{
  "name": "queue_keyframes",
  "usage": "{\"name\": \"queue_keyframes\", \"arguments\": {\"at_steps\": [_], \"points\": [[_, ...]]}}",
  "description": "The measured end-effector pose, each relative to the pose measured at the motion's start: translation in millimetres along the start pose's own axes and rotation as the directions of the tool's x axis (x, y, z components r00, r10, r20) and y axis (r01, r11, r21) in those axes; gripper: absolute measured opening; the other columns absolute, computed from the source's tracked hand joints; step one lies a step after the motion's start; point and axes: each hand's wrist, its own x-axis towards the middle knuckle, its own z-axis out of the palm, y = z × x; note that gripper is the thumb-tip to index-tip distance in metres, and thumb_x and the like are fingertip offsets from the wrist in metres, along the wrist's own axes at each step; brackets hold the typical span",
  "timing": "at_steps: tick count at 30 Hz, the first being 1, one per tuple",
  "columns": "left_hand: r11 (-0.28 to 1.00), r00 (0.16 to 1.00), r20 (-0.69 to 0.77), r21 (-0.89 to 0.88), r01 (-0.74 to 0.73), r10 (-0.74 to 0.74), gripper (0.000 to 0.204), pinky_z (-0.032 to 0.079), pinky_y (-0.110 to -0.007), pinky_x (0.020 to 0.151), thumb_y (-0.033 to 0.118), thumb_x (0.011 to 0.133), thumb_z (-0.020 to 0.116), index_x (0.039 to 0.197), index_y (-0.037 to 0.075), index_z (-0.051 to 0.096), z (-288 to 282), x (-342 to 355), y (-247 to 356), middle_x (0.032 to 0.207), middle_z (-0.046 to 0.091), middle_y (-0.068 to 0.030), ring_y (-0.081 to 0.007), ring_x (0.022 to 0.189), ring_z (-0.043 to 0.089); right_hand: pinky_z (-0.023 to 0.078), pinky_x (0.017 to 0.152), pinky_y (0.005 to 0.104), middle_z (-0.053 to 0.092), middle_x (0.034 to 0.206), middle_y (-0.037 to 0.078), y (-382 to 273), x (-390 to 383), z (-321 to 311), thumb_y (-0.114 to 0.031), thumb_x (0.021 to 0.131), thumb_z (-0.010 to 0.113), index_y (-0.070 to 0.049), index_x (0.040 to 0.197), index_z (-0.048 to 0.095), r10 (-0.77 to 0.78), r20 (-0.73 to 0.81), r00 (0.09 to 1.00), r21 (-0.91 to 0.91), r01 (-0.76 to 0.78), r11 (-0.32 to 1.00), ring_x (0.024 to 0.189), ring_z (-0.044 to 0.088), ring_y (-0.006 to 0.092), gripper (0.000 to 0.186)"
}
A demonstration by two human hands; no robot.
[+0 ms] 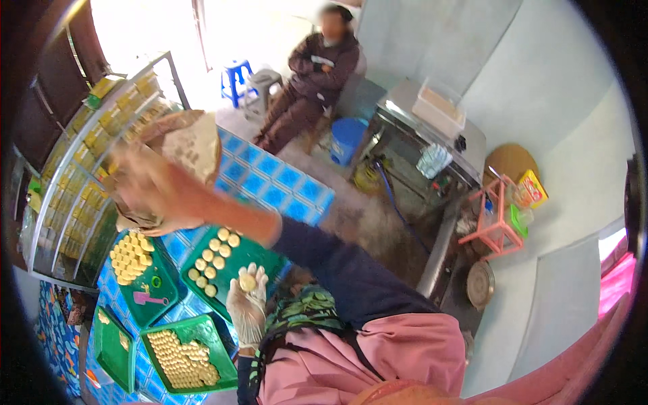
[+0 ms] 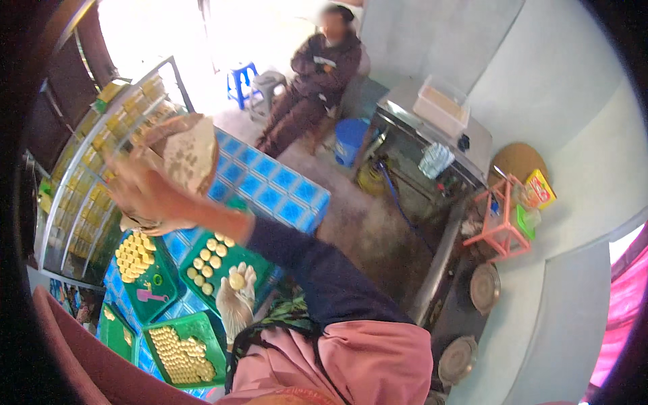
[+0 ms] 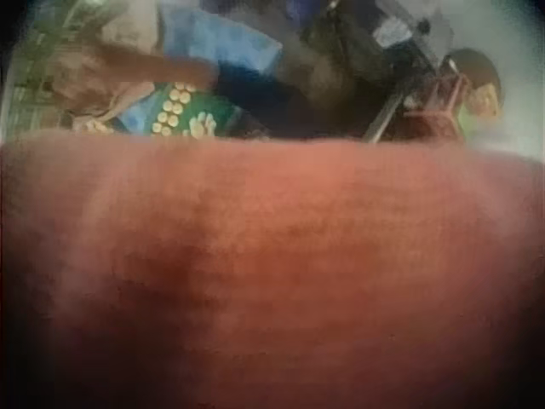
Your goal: The person takes small pieces of dough from a tray, places a yellow filling inside each one, rolls them into balls by hand, and arranges the finished balls on a green tray.
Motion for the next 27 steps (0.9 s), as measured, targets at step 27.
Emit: {"name": "queue_keyframes", "arguments": {"at_steps": [27], "points": [[0.703,0.945,0.09,0.647,-0.296,0.316,0.03,0.049,-0.029,0.096,0.009,0.105,0.053,0.133,-0.002,0.053,18,21,-9,0.119,0.061,-0.0093,-0.0184,0.106,0.06,0.052,0.083,0.0433,0.066,0.097,0.012,54,-289,24,-0.015,0.082,0.073,-0.008,0.129,0.068,0.449,0.119,0.886,-0.562,-0.312,0.766,0.098,0.061,0.0305,0.048]]}}
